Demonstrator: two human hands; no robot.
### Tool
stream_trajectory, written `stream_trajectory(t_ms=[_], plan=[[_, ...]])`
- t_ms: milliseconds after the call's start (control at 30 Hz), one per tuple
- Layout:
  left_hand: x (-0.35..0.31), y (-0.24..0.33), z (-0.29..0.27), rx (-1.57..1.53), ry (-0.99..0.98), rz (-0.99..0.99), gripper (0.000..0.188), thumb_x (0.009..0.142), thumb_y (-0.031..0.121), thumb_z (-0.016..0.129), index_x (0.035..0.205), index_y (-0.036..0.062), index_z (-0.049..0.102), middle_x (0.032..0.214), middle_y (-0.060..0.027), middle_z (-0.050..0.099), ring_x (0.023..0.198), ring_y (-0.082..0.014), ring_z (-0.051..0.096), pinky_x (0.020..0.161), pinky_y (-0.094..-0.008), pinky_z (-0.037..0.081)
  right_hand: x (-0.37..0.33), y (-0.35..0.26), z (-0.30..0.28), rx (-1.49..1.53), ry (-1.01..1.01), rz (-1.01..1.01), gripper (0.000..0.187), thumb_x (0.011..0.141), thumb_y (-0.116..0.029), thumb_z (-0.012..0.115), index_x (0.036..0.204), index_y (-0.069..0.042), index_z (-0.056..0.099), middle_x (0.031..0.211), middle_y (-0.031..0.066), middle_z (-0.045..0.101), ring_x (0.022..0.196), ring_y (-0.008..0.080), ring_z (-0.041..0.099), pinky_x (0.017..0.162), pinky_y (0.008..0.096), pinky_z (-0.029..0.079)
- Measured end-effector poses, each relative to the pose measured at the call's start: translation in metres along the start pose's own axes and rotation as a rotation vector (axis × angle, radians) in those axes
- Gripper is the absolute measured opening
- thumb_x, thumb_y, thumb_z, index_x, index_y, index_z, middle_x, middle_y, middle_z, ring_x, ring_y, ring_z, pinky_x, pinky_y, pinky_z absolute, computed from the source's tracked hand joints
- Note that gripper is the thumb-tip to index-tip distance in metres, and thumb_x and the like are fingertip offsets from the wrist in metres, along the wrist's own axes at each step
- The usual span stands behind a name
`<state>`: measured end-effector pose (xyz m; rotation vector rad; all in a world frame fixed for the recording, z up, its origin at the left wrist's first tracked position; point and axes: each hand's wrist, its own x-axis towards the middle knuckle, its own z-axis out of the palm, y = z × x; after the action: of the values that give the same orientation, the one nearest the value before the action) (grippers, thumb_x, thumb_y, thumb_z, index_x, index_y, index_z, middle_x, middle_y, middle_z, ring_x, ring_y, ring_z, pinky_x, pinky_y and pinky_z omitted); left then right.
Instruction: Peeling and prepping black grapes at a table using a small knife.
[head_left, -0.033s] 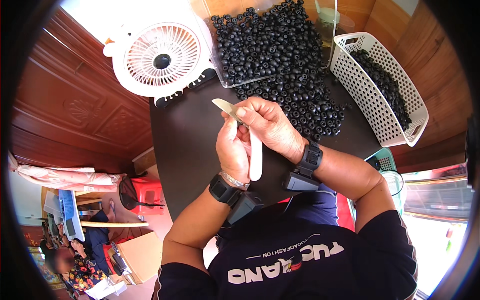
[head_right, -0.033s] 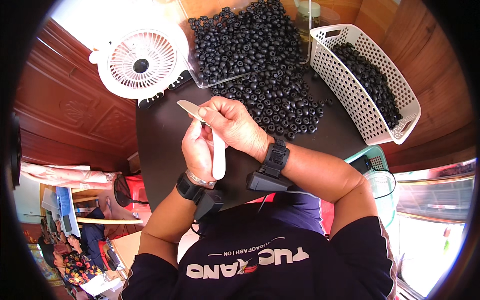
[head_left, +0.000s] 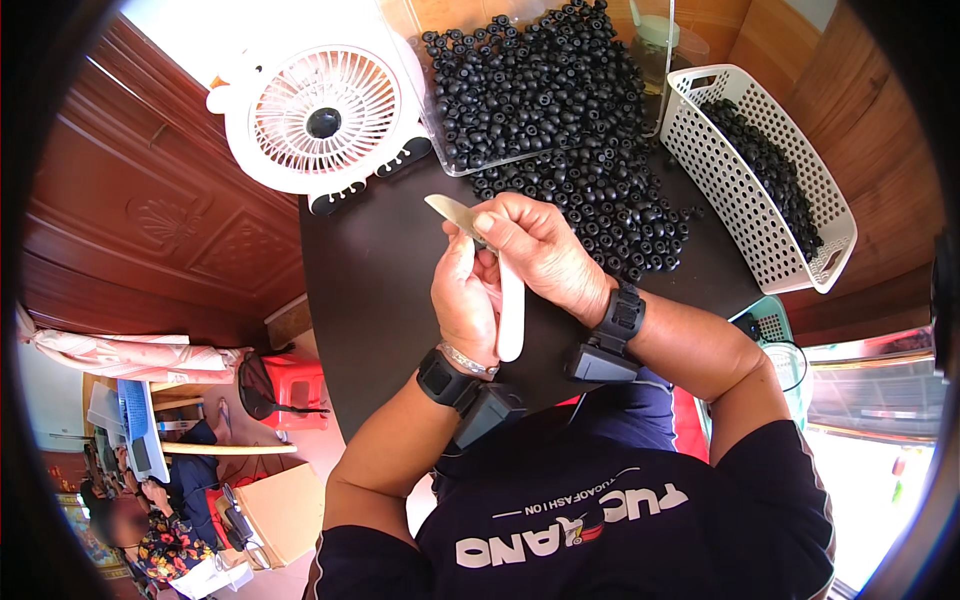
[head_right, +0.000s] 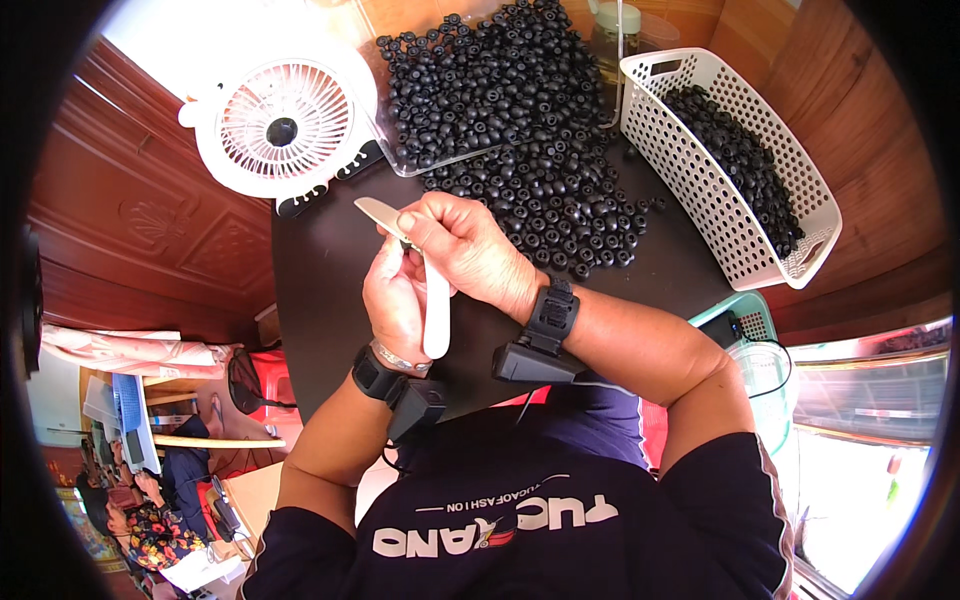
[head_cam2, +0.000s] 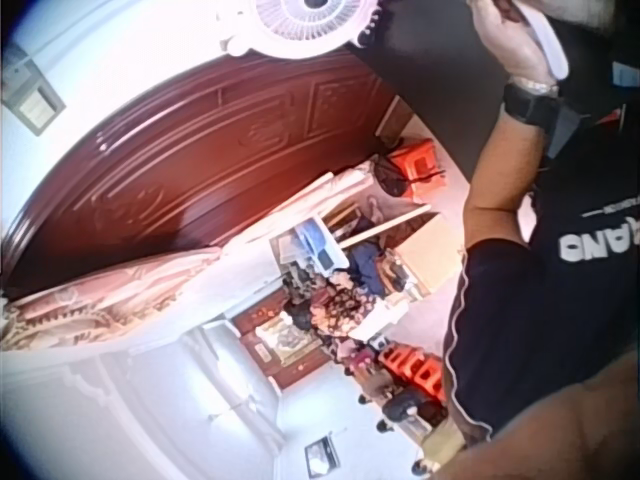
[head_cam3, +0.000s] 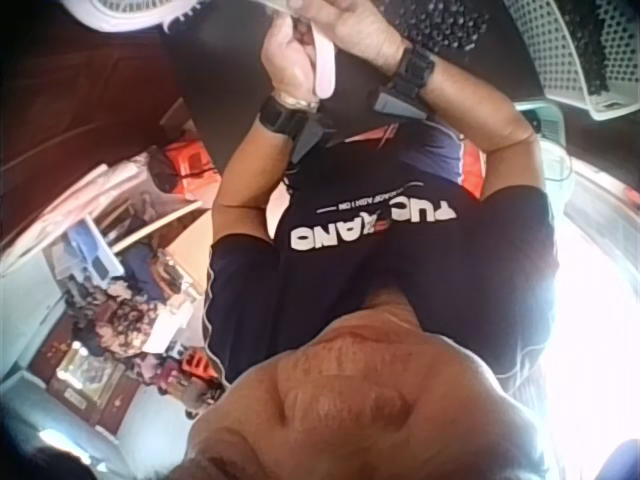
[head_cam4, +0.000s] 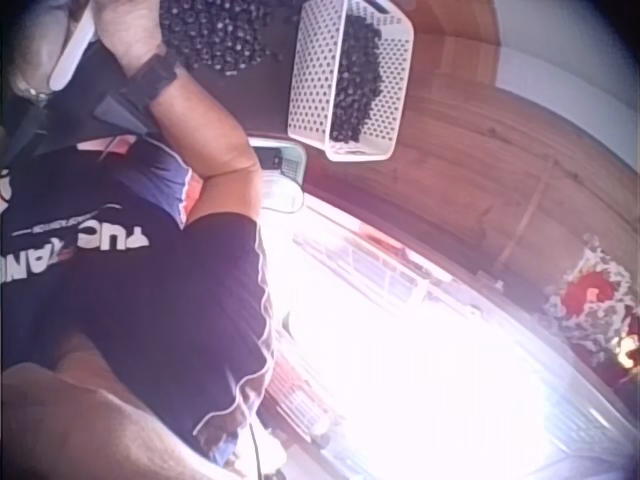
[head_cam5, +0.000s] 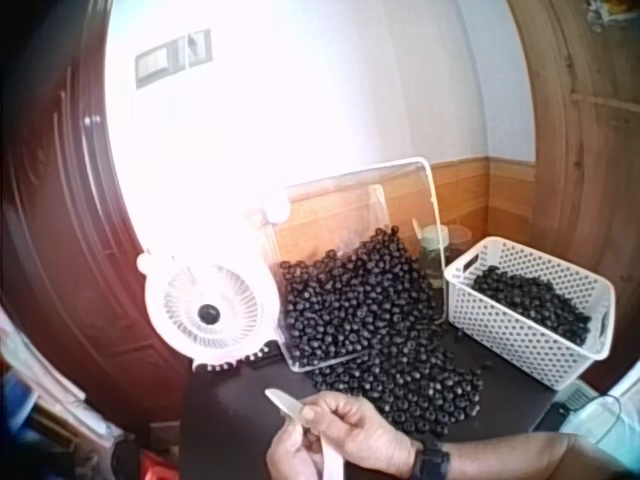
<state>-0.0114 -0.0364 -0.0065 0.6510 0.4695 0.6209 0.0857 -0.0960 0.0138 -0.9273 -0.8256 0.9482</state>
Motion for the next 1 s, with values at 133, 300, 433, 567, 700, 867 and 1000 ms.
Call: stream_trajectory(t_ms=[133,300,433,567,700,867,1000], plan=[[-0.004,0.007,0.011,-0.116,-0.053,0.012,0.032,0.098,0.035,0.040,0.080,0.0105,0.050,0.068,0.0009,0.049,0.061,-0.0129,0.048,0.057,-0.0276,0.039,0.001,-0.008,-0.006,0.173,0.039,-0.021,0.020,0.095,-0.022,0.052,0.085,-0.006,0.059,0.104,0.0114,0.066,0.080,0.0104,0.062,0.070,0.0253,0.052],[0.000,0.016,0.010,-0.117,-0.179,0.029,0.037,0.097,0.035,0.036,0.071,0.0096,0.042,0.059,-0.0021,0.041,0.054,-0.0171,0.044,0.054,-0.0300,0.037,0.004,-0.009,-0.014,-0.094,0.066,-0.214,0.020,0.096,-0.019,0.049,0.088,-0.004,0.059,0.098,0.0114,0.067,0.074,0.0128,0.063,0.067,0.0269,0.053],[0.002,0.021,0.013,-0.200,0.007,-0.052,0.036,0.097,0.034,0.036,0.075,0.0079,0.047,0.064,-0.0023,0.049,0.057,-0.0158,0.048,0.055,-0.0296,0.039,-0.009,-0.017,0.000,-0.148,-0.079,-0.148,0.024,0.097,-0.017,0.046,0.101,0.001,0.061,0.087,0.0073,0.064,0.089,0.0130,0.060,0.077,0.0286,0.049],[0.012,0.019,-0.024,-0.300,-0.342,-0.033,0.034,0.096,0.029,0.033,0.104,0.0030,0.054,0.096,-0.0076,0.062,0.090,-0.0176,0.059,0.080,-0.0314,0.047,-0.003,-0.020,0.001,-0.691,-0.100,-0.547,0.025,0.091,-0.019,0.055,0.105,-0.001,0.064,0.100,0.0128,0.066,0.091,0.0276,0.062,0.085,0.0363,0.046],[0.002,0.022,0.008,-0.165,-0.074,-0.013,0.034,0.094,0.027,0.035,0.106,0.0015,0.054,0.099,-0.0091,0.062,0.094,-0.0198,0.059,0.082,-0.0330,0.048,-0.002,-0.013,-0.001,-0.775,-0.095,-0.622,0.020,0.090,-0.019,0.055,0.085,-0.001,0.062,0.106,0.0136,0.065,0.099,0.0287,0.061,0.087,0.0385,0.046],[0.006,0.020,0.008,-0.126,0.051,0.007,0.030,0.095,0.029,0.038,0.095,0.0048,0.056,0.083,-0.0013,0.058,0.072,-0.0149,0.056,0.065,-0.0293,0.047,0.001,-0.014,0.000,-0.774,-0.072,-0.626,0.019,0.090,-0.018,0.055,0.088,-0.001,0.063,0.099,0.0126,0.066,0.093,0.0282,0.062,0.084,0.0392,0.048],[0.008,0.023,0.004,-0.105,0.061,0.014,0.027,0.096,0.030,0.040,0.084,0.0087,0.052,0.071,0.0010,0.050,0.063,-0.0156,0.050,0.056,-0.0299,0.041,-0.002,-0.015,-0.001,-0.508,-0.017,-0.350,0.019,0.091,-0.018,0.054,0.092,-0.002,0.064,0.086,0.0101,0.067,0.080,0.0225,0.064,0.076,0.0354,0.051]])
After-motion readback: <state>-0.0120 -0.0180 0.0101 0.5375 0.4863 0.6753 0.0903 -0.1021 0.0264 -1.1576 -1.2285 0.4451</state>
